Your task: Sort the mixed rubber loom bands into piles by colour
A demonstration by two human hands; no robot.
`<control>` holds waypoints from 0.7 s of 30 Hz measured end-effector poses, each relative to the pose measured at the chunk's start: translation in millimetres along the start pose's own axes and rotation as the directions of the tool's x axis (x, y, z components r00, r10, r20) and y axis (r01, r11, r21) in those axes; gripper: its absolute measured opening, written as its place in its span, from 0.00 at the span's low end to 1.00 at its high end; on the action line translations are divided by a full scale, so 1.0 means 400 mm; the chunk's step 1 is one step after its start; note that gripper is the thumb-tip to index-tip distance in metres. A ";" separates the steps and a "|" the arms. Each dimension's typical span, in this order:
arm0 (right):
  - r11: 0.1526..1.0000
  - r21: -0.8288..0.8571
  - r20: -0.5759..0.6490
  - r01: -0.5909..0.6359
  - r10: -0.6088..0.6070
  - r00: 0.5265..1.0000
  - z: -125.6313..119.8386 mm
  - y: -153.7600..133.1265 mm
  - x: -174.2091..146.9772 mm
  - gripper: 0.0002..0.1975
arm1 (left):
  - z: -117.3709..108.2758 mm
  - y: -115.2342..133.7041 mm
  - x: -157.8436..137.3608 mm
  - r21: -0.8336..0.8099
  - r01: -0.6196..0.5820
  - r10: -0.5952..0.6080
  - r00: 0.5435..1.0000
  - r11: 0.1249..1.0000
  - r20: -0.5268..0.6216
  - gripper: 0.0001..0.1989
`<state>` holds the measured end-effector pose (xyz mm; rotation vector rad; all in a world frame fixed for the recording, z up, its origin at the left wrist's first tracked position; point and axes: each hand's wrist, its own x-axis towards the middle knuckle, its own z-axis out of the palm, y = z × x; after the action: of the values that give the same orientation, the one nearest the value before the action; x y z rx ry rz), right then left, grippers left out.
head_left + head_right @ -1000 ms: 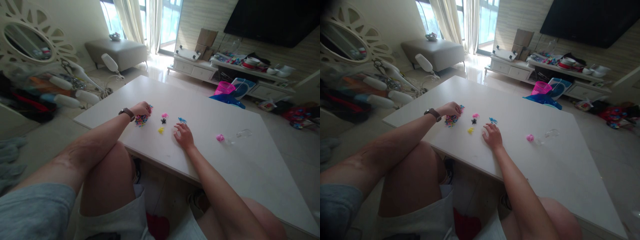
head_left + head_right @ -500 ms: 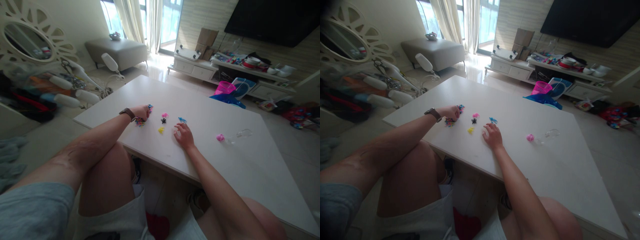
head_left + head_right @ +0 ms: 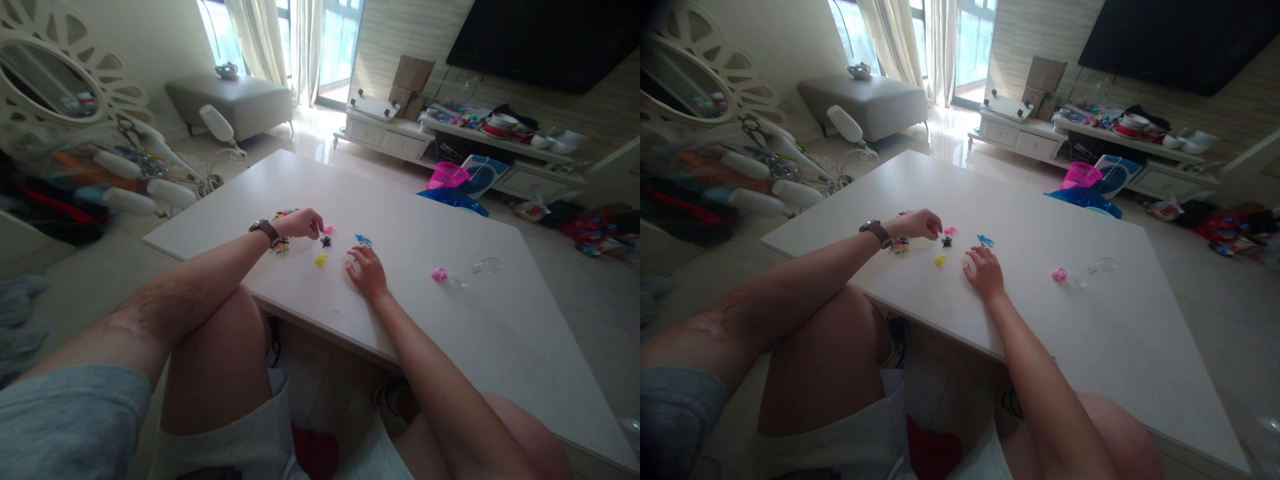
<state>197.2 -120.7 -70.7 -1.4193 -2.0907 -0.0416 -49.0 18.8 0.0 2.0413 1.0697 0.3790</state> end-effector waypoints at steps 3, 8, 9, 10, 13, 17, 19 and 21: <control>1.000 0.003 -0.002 0.007 -0.007 1.000 -0.002 -0.003 -0.001 0.13 | 0.037 0.021 0.022 -0.011 -0.078 0.079 0.997 0.997 0.018 0.13; 0.999 -0.018 0.043 0.044 -0.043 0.998 -0.011 -0.008 -0.001 0.16 | 0.086 0.056 0.040 -0.017 -0.126 0.127 0.990 0.992 0.068 0.15; 0.998 -0.018 0.050 0.057 -0.056 0.997 -0.013 -0.009 -0.001 0.17 | 0.094 0.059 0.041 -0.020 -0.141 0.142 0.987 0.990 0.079 0.15; 0.997 -0.017 0.058 0.070 -0.069 0.996 -0.015 -0.010 0.000 0.18 | 0.100 0.062 0.042 -0.023 -0.159 0.160 0.983 0.987 0.085 0.15; 0.995 -0.012 0.081 0.103 -0.102 0.991 -0.017 -0.010 0.002 0.20 | 0.111 0.063 0.044 -0.023 -0.197 0.199 0.977 0.980 0.083 0.14; 0.992 -0.015 0.103 0.125 -0.123 0.987 -0.016 -0.009 0.004 0.22 | 0.112 0.065 0.046 -0.014 -0.218 0.219 0.973 0.976 0.068 0.14; 0.991 -0.014 0.107 0.130 -0.128 0.986 -0.016 -0.009 0.005 0.22 | 0.112 0.068 0.045 -0.011 -0.236 0.237 0.970 0.972 0.063 0.14; 0.992 -0.008 0.111 0.125 -0.124 0.986 -0.017 -0.009 0.006 0.23 | 0.112 0.072 0.044 -0.009 -0.251 0.251 0.966 0.968 0.063 0.14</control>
<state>196.6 -122.7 -62.9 -1.3251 -2.2722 -0.0295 3.1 0.4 -8.8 2.1802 0.7730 0.4392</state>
